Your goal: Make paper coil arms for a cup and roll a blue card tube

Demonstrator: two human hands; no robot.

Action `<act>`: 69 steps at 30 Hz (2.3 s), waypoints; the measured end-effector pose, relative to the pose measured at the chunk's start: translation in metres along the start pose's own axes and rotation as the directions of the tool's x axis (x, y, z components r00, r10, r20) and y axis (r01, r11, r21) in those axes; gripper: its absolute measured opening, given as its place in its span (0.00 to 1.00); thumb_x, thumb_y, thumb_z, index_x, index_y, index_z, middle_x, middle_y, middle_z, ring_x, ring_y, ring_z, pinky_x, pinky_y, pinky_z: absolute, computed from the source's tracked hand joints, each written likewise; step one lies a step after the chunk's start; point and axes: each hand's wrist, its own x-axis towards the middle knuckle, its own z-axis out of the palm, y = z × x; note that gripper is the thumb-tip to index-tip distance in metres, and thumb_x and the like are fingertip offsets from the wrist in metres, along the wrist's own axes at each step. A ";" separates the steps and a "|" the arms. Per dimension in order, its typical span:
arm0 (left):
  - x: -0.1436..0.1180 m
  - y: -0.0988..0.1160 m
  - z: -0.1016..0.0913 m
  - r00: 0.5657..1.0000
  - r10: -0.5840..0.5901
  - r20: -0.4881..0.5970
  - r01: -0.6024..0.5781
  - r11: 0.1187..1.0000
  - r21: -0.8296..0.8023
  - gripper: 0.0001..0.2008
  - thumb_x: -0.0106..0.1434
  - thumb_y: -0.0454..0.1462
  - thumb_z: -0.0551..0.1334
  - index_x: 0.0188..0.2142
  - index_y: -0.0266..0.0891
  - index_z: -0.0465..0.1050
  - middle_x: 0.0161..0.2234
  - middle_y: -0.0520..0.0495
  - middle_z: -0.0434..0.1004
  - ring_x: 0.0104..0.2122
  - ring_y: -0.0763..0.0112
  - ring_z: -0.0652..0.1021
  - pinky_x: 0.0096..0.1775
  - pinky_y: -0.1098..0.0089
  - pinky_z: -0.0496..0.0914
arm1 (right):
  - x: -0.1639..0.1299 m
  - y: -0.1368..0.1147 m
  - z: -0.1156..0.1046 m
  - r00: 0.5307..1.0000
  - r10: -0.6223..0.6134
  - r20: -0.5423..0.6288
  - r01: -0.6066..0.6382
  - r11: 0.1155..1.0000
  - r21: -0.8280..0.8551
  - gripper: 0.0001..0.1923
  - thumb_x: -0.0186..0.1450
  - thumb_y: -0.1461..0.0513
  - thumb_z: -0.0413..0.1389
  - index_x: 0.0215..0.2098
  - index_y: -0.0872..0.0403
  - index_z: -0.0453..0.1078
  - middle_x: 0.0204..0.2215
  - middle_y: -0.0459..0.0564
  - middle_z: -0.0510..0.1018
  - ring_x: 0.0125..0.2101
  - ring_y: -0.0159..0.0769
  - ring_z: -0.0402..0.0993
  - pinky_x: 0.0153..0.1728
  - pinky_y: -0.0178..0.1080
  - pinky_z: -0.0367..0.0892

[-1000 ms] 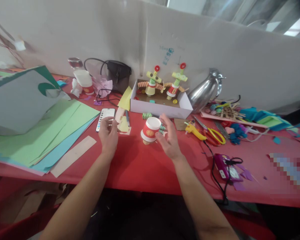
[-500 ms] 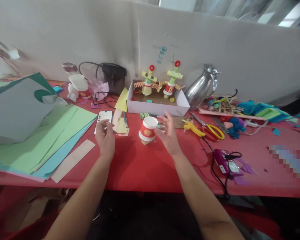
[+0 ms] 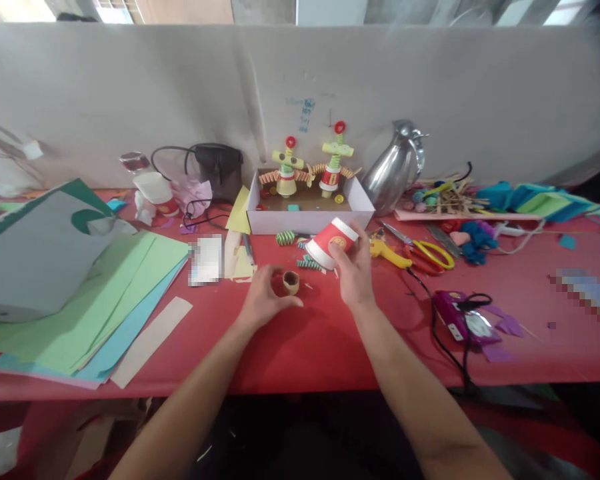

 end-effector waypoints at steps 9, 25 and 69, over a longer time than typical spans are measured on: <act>0.003 -0.003 0.005 0.976 0.044 0.214 -0.014 0.990 -0.141 0.27 0.57 0.36 0.65 0.57 0.42 0.65 0.45 0.45 0.79 0.41 0.64 0.79 0.45 0.61 0.72 | -0.007 -0.002 0.005 0.998 0.047 0.033 -0.049 0.996 0.069 0.32 0.59 0.54 0.65 0.59 0.40 0.61 0.51 0.48 0.72 0.48 0.40 0.72 0.50 0.46 0.71; 0.000 -0.015 0.000 0.987 0.046 0.152 -0.018 0.984 -0.180 0.59 0.42 0.39 0.77 0.69 0.46 0.47 0.58 0.37 0.68 0.55 0.48 0.71 0.56 0.48 0.65 | -0.025 0.001 0.014 0.938 -0.054 0.344 0.155 0.950 -0.271 0.38 0.62 0.52 0.62 0.65 0.44 0.53 0.60 0.55 0.66 0.58 0.47 0.66 0.57 0.54 0.66; 0.006 -0.020 -0.031 0.979 -0.190 -0.077 0.136 0.884 -0.448 0.32 0.44 0.25 0.56 0.51 0.44 0.68 0.43 0.46 0.76 0.46 0.62 0.75 0.42 0.63 0.67 | -0.023 -0.006 0.022 0.843 -0.137 0.521 0.364 0.858 -0.363 0.34 0.65 0.53 0.59 0.66 0.40 0.54 0.61 0.49 0.68 0.61 0.47 0.64 0.61 0.55 0.61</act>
